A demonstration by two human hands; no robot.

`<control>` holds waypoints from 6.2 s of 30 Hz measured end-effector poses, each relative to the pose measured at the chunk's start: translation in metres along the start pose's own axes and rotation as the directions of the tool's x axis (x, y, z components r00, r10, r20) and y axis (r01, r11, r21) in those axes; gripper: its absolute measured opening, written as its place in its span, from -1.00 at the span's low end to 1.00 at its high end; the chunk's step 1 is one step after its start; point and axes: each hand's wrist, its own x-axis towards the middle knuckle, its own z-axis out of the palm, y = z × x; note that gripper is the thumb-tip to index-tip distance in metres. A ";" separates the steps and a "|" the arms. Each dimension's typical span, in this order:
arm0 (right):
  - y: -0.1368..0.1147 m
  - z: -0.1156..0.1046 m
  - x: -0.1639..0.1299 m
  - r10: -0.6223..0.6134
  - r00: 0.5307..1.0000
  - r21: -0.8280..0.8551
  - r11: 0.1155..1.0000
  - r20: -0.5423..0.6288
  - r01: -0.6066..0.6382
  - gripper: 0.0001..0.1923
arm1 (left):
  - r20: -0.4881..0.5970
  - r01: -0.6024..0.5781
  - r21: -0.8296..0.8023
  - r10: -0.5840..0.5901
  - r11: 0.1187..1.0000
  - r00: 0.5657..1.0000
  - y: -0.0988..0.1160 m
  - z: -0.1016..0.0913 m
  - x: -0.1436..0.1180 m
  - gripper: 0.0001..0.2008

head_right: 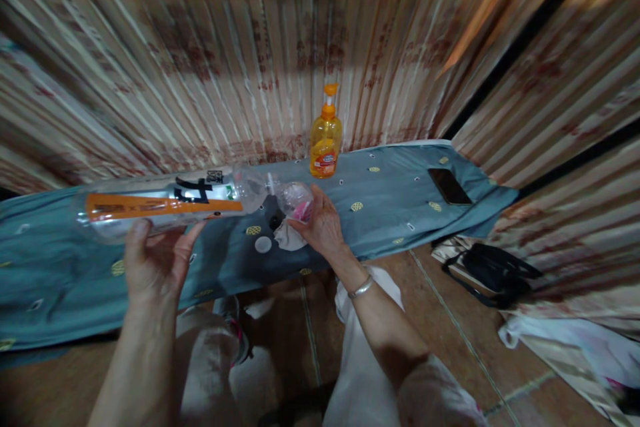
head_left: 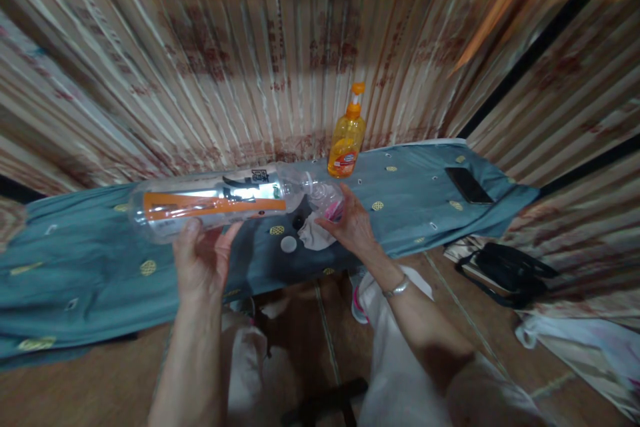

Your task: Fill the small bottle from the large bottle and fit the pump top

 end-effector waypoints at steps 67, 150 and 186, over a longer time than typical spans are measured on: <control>0.001 0.000 0.000 0.004 1.000 0.041 0.999 -0.017 -0.004 -0.17 | 0.024 -0.010 0.030 0.009 1.000 1.000 0.002 -0.003 -0.002 -0.58; 0.007 0.004 -0.002 0.016 1.000 0.046 0.999 -0.013 -0.015 -0.18 | 0.038 -0.020 0.022 0.019 1.000 0.999 0.000 -0.006 -0.001 -0.63; 0.006 0.004 -0.003 0.003 1.000 0.020 1.000 -0.013 -0.003 -0.20 | 0.026 -0.014 0.052 0.013 0.999 1.000 0.005 0.002 -0.006 -0.61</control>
